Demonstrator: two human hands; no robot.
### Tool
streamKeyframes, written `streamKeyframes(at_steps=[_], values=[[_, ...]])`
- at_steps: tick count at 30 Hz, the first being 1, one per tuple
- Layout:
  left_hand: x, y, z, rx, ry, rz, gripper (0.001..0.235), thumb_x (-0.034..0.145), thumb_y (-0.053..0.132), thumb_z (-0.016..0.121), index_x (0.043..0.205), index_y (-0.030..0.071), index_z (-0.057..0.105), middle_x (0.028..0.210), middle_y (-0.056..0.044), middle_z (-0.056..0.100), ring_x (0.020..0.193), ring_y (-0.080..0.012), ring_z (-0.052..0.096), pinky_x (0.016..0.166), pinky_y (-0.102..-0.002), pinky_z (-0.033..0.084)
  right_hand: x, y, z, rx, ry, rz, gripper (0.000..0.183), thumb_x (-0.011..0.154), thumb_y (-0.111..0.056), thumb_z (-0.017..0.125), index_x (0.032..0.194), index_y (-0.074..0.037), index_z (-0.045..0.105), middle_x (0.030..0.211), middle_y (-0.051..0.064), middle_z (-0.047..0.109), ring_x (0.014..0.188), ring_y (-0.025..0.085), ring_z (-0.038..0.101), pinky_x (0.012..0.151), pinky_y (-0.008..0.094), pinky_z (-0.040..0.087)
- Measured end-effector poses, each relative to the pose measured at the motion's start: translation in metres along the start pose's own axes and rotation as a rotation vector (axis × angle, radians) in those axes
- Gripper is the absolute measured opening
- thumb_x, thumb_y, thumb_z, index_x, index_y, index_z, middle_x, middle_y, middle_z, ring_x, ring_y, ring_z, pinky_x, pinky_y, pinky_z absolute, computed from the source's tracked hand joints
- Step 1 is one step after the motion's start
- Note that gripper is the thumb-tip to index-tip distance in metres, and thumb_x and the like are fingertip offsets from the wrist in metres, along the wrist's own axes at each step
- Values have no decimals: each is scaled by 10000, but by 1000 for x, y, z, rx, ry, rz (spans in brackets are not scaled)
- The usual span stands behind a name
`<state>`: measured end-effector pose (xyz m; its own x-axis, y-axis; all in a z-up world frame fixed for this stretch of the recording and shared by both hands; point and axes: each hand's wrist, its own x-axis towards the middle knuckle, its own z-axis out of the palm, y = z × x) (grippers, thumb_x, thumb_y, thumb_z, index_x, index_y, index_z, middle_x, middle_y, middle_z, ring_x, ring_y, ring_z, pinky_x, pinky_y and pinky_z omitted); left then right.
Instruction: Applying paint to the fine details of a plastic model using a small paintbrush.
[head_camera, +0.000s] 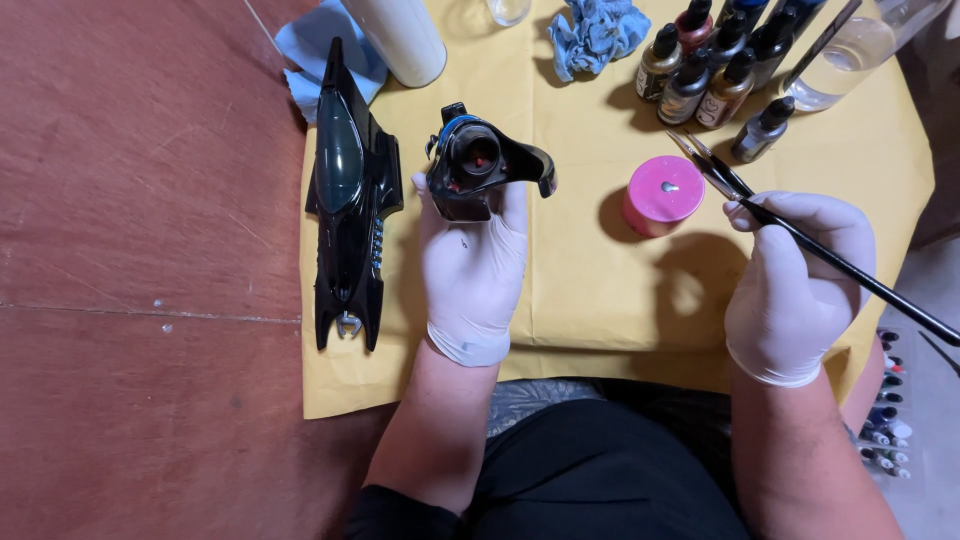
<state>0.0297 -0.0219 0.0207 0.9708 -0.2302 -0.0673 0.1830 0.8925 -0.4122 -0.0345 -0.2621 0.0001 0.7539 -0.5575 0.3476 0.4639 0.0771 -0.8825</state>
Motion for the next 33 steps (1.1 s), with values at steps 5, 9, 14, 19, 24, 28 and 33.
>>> streamKeyframes(at_steps=[5,9,14,19,24,28,33], values=[[-1,-4,1,-19,-10,-12,472,1024,250,695,1422,19,593,1469,-175,595,1444,-342,484,1275,-559,329,0,0,1,-8,5,-5,179,961,107,539,1122,36,573,988,233,646,939,299,721,950,357,633],[-2,-6,-1,17,-38,-9,515,1019,228,701,1468,22,553,1508,-169,563,1465,-339,462,1283,-546,322,1,-1,2,-1,1,1,166,963,110,549,1108,35,576,976,233,650,936,294,718,935,348,627],[-1,-4,-4,32,-40,-30,460,1026,220,701,1421,16,582,1477,-179,588,1451,-350,479,1260,-558,366,0,-1,3,-4,22,14,164,962,105,546,1107,34,574,975,229,638,930,296,722,932,352,637],[-1,-9,-1,23,-68,-30,492,1021,171,699,1460,8,551,1463,-189,591,1418,-343,506,1258,-523,393,0,-1,3,-9,16,5,174,942,120,535,1089,36,575,973,235,644,926,299,720,915,348,633],[-1,-8,-4,59,-73,-9,503,1014,185,711,1453,-2,552,1466,-208,584,1409,-346,516,1251,-506,411,0,0,2,11,1,-1,185,945,118,528,1105,33,565,981,236,635,930,301,711,925,349,619],[-1,-7,-6,95,-77,-3,488,1014,183,713,1436,-7,559,1458,-221,587,1409,-357,519,1257,-526,400,1,-1,2,1,7,-6,175,945,123,533,1093,33,562,978,234,631,924,299,712,916,345,621],[2,-5,-10,139,-89,29,461,1019,215,706,1420,27,575,1477,-196,578,1416,-343,511,1254,-513,402,0,0,2,35,-4,-26,198,975,143,523,1103,-8,528,1005,230,619,920,307,705,924,361,621]])
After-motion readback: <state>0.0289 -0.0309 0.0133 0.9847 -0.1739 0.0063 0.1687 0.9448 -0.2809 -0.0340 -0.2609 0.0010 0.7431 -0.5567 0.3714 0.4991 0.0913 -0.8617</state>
